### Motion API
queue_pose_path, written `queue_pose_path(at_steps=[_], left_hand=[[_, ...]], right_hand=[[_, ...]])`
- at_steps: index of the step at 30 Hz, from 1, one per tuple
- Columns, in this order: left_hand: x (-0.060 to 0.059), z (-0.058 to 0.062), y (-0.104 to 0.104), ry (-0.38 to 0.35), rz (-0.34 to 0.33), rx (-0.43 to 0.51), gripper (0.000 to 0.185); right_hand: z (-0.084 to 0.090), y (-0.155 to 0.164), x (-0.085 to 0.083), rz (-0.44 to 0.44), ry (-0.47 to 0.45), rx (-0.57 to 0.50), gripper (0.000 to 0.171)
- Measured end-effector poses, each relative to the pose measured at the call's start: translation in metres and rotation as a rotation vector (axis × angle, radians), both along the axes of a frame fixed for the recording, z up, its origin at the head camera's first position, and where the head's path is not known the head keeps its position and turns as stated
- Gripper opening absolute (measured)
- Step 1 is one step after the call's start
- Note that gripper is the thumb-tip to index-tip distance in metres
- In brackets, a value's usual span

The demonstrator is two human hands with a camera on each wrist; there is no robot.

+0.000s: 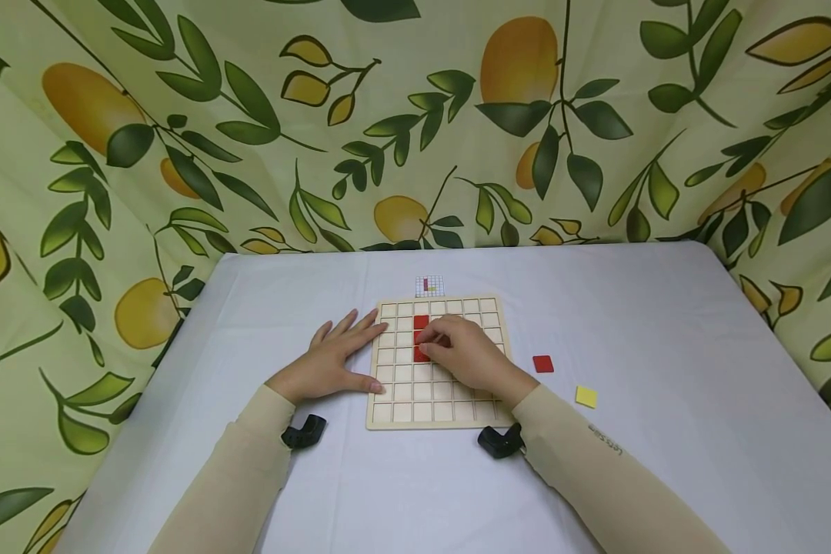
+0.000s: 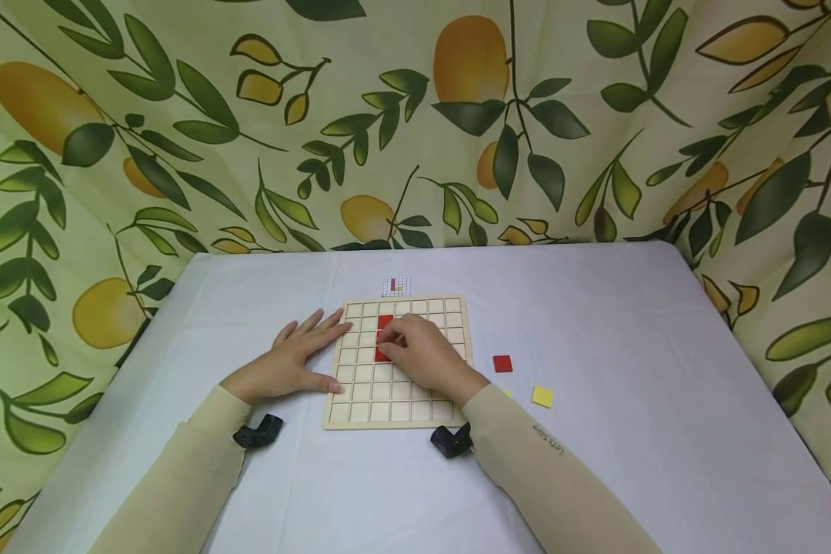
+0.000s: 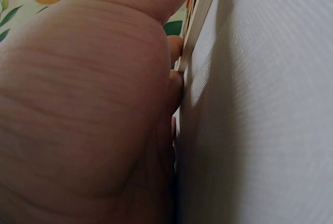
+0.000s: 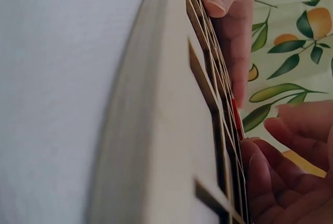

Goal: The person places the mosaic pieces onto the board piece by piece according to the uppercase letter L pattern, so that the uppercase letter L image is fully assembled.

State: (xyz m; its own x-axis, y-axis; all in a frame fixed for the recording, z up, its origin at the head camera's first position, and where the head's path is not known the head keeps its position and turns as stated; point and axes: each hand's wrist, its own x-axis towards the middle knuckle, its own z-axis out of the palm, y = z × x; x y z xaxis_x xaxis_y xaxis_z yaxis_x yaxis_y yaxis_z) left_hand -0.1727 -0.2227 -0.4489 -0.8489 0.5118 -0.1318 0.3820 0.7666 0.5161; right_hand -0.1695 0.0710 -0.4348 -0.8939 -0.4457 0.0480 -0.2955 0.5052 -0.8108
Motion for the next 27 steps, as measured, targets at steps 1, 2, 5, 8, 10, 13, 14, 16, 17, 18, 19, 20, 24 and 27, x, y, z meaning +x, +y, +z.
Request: queue_pose_path(at_steps=[1, 2, 5, 8, 10, 13, 14, 16, 17, 18, 19, 20, 24, 27], left_hand=[[0.000, 0.000, 0.000, 0.000, -0.001, 0.000, 0.115], [0.000, 0.000, 0.000, 0.000, -0.002, 0.001, 0.115], [0.000, 0.000, 0.000, -0.002, -0.002, 0.003, 0.115], [0.000, 0.000, 0.000, -0.003, 0.002, 0.005, 0.115], [0.000, 0.000, 0.000, -0.005, 0.005, 0.001, 0.115], [0.001, 0.001, 0.001, -0.006, 0.007, -0.001, 0.116], [0.001, 0.002, 0.001, -0.009, 0.009, -0.004, 0.116], [0.001, 0.002, 0.001, -0.008, 0.008, -0.005, 0.116], [0.002, 0.002, 0.001, -0.009, 0.009, -0.006, 0.116], [0.002, 0.002, 0.001, -0.010, 0.009, -0.006, 0.116], [0.002, 0.002, 0.001, -0.010, 0.009, -0.006, 0.116], [0.002, 0.001, 0.001, -0.013, 0.011, -0.009, 0.116], [0.001, 0.001, 0.001, -0.016, 0.010, -0.005, 0.116], [0.002, 0.001, 0.001, -0.013, 0.009, 0.001, 0.116]], right_hand=[[0.001, 0.001, 0.000, -0.004, -0.014, -0.011, 0.010], [0.001, 0.001, 0.000, -0.008, -0.033, -0.026, 0.012], [0.005, 0.004, 0.001, -0.013, -0.100, -0.079, 0.023], [0.010, 0.009, 0.002, -0.007, -0.166, -0.142, 0.038], [0.014, 0.013, 0.002, 0.005, -0.196, -0.182, 0.047], [0.019, 0.019, 0.003, 0.043, -0.230, -0.236, 0.055], [0.020, 0.021, 0.004, 0.059, -0.231, -0.248, 0.057], [0.021, 0.026, 0.005, 0.089, -0.223, -0.269, 0.060], [0.022, 0.029, 0.006, 0.101, -0.220, -0.280, 0.061], [0.023, 0.032, 0.007, 0.111, -0.213, -0.292, 0.062], [0.024, 0.035, 0.008, 0.117, -0.204, -0.301, 0.063], [0.024, 0.038, 0.010, 0.120, -0.193, -0.303, 0.063], [0.023, 0.051, 0.017, 0.133, -0.188, -0.315, 0.062], [0.020, 0.061, 0.023, 0.148, -0.183, -0.323, 0.060]])
